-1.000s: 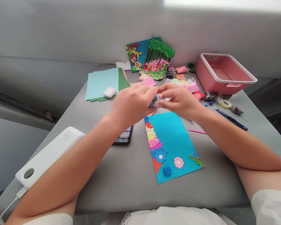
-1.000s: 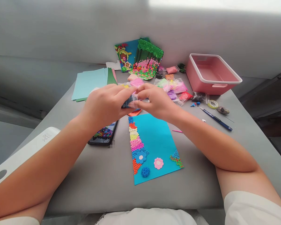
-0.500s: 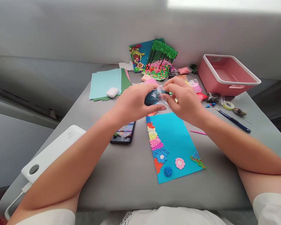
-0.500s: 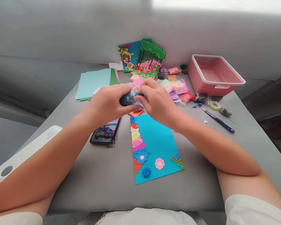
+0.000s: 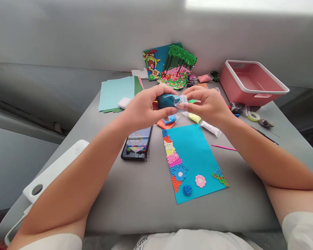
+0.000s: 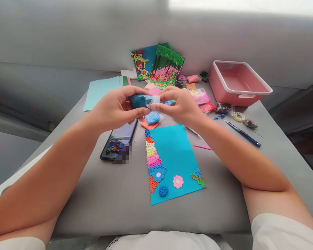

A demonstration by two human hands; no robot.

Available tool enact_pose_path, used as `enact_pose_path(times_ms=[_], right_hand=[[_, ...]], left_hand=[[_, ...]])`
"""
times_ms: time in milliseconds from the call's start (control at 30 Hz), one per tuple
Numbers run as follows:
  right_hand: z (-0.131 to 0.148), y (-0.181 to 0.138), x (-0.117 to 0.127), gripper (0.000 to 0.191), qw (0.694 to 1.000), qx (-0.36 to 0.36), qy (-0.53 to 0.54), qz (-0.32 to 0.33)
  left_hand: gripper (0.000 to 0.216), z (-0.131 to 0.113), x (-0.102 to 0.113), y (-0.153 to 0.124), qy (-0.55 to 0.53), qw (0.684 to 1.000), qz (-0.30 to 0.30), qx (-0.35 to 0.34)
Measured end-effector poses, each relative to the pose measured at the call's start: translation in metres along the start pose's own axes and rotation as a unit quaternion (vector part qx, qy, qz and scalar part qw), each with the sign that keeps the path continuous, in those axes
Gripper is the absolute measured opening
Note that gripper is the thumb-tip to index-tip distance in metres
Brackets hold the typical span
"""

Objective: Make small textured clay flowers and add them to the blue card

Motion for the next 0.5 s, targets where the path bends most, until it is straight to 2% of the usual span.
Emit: enact_pose_path(times_ms=[100,267,400,500], right_hand=[[-0.002,-0.001,-0.006,0.038,0.999,0.006,-0.033,0.017],[0.004,-0.003,-0.011,0.027,0.988,0.093,-0.119,0.029],[0.014,-0.008,0.004,0.023,0.971,0.162,-0.149,-0.088],[0.013,-0.009,0.01,0.022,0.97,0.133,-0.147,-0.14]], left_hand=[[0.038,-0.002,0.002,-0.002,0.056,0.998,0.016,-0.029],[0.038,-0.004,0.005,-0.003,0.084,0.996,0.036,-0.011],[0.033,-0.01,0.004,-0.003,0.059,0.998,0.007,-0.009],[0.033,-0.012,0.005,-0.004,0.105,0.994,-0.039,-0.006]])
Point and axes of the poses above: each hand's wrist, its own y-axis towards the middle knuckle, its own x-axis out of the back of the hand, z = x × y, the point moved 6 cm from there along y, towards the middle knuckle, and after that the axes turned 10 degrees about -y, right-handed, at the moved point
